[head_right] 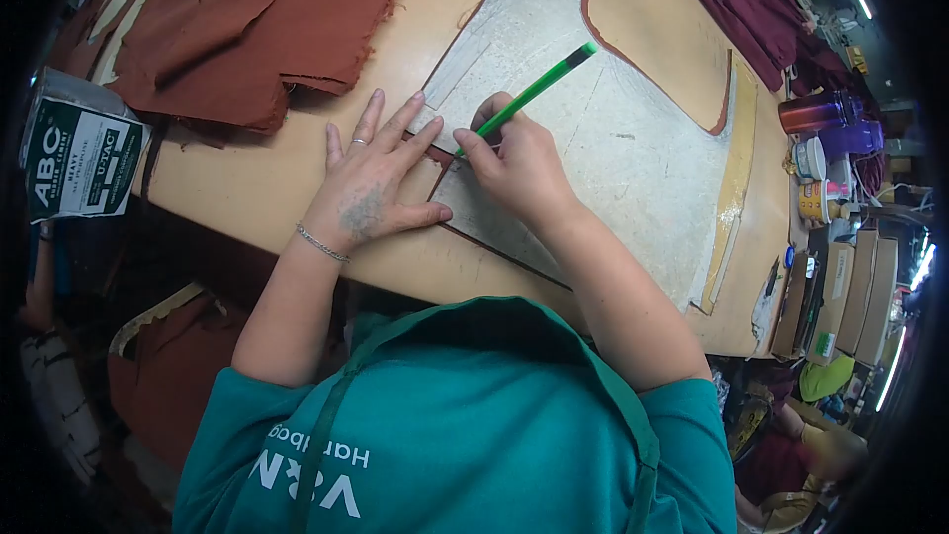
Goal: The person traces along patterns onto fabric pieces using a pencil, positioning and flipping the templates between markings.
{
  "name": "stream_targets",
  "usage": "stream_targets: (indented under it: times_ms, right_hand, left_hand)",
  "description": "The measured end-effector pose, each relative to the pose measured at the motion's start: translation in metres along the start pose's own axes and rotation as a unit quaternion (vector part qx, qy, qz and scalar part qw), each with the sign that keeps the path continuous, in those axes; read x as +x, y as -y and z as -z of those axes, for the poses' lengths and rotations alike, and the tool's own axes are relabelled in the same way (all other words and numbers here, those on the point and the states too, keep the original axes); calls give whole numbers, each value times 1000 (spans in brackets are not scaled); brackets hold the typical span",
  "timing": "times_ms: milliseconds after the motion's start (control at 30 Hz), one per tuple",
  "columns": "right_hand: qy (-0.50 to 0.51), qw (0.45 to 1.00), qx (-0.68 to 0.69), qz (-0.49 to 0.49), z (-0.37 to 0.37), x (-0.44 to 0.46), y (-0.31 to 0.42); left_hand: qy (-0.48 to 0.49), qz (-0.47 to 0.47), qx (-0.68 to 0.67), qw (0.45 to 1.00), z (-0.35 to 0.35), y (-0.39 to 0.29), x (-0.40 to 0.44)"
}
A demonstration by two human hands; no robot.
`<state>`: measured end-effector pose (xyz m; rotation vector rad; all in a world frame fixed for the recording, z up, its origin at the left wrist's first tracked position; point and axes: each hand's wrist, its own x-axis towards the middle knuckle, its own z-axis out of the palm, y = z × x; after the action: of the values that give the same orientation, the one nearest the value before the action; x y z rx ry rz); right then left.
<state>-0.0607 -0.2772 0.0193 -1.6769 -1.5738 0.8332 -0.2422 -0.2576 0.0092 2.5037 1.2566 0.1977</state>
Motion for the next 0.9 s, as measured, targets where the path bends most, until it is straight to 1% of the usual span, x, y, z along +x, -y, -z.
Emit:
stream_targets:
  times_ms: [100, 133, 167, 233, 300, 333, 433, 467, 567, 600, 633, 700, 767, 800, 900]
  right_hand:
    - [-5, 997, -50, 52, -5, -12, 10]
    - [28, 997, -53, 50, -7, -20, 16]
    - [23, 992, -49, 116, -13, -25, 10]
    - [28, 994, -46, 96, -11, -24, 11]
    - [-13, 997, -65, 31, -3, -9, 10]
    - [-29, 1000, -6, -8, -4, -4, 3]
    - [16, 996, -56, 61, -8, -18, 14]
    - [6, 987, -51, 154, -14, -23, 9]
    - [14, 994, -69, 88, -5, -11, 12]
    - [-16, 997, -53, 44, -3, -5, 8]
    - [-18, 999, -34, 17, -3, -3, 8]
    - [26, 991, -95, 88, -6, -13, 14]
    - [56, 984, -55, 161, -16, -26, 18]
    - [77, 988, -67, 115, -13, -26, 21]
    - [18, 998, -48, -22, -1, -4, 12]
  left_hand:
    - [-8, -3, 0, 1000, -3, 1, 0]
    - [-12, -4, -1, 1000, -4, 2, 0]
    - [-17, -6, -3, 1000, -6, 3, 0]
    - [-22, -9, -6, 1000, -6, 4, 0]
    - [-25, -10, -10, 1000, -6, 3, 0]
    - [-26, -8, -13, 1000, -6, 3, -1]
    - [-27, -9, -17, 999, -7, 4, -1]
    - [-28, -10, -18, 999, -7, 5, -1]
    - [-32, -12, -23, 999, -7, 4, -1]
    - [-34, -13, -24, 999, -7, 4, -1]
    - [-35, -13, -25, 999, -8, 4, -1]
    - [-32, -10, -19, 999, -7, 6, -2]
    - [-23, -8, -9, 1000, -6, 5, -1]
    - [-28, -10, -12, 999, -6, 4, 0]
    - [-35, -13, -22, 999, -7, 4, -1]
